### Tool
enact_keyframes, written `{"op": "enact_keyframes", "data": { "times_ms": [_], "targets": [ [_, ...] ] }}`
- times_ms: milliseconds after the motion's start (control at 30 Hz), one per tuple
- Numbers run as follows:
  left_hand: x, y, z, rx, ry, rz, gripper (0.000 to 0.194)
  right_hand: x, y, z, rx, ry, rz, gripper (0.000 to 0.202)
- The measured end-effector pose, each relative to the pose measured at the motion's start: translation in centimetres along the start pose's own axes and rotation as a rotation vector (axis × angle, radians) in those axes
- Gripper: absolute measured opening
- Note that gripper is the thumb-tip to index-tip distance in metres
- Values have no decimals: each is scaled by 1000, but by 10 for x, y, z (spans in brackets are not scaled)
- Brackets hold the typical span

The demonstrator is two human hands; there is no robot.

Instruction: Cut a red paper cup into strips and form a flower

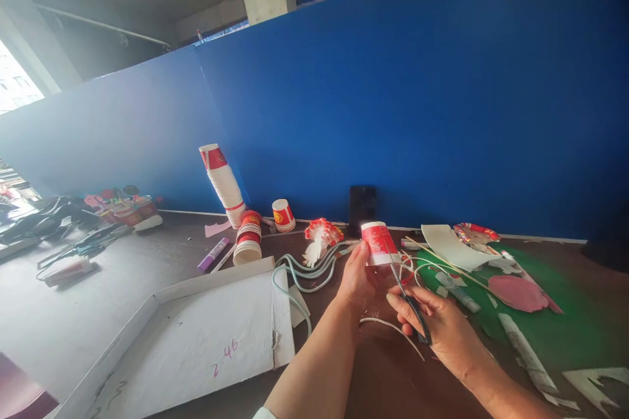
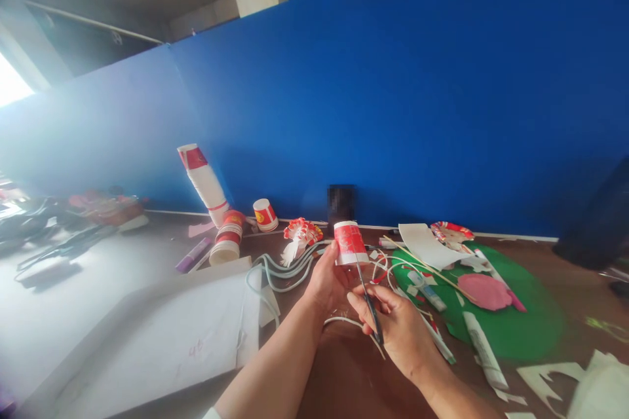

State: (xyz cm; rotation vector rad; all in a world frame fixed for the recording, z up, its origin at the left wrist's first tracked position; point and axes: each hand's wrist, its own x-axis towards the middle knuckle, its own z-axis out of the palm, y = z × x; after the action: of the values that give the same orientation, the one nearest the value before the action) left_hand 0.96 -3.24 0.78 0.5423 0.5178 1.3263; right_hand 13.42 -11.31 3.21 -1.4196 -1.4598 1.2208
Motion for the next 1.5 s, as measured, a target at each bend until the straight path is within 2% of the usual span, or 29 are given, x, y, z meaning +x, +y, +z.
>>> {"op": "enact_keyframes", "data": {
  "times_ms": [167,367,633,867,1067,1267,1400,1500],
  "targets": [
    [-4,2,5,2,-24,0,45,-2,-6,0,16,17,4,39],
    [-8,4,11,-4,-19,16,45,0,2,1,5,35,-29,40],
    [-5,2,9,14,1,3,48,0,5,3,-45,77,-37,38],
    [-6,3,10,79,-20,-80,64,-2,6,7,-88,104,-104,39],
    [-3,2,3,194,53,38,65,-4,2,11,-92,76,-77,32],
    [-1,0,3,169,49,117,56,-4,3,14,-61,45,-63,33],
    [-6,-1,10,155,74,102,51,-3,4,13,-44,55,-84,31],
    [-8,-5,14,170,34,73,49,-2,1,11,-53,86,-105,30]
  ]
}}
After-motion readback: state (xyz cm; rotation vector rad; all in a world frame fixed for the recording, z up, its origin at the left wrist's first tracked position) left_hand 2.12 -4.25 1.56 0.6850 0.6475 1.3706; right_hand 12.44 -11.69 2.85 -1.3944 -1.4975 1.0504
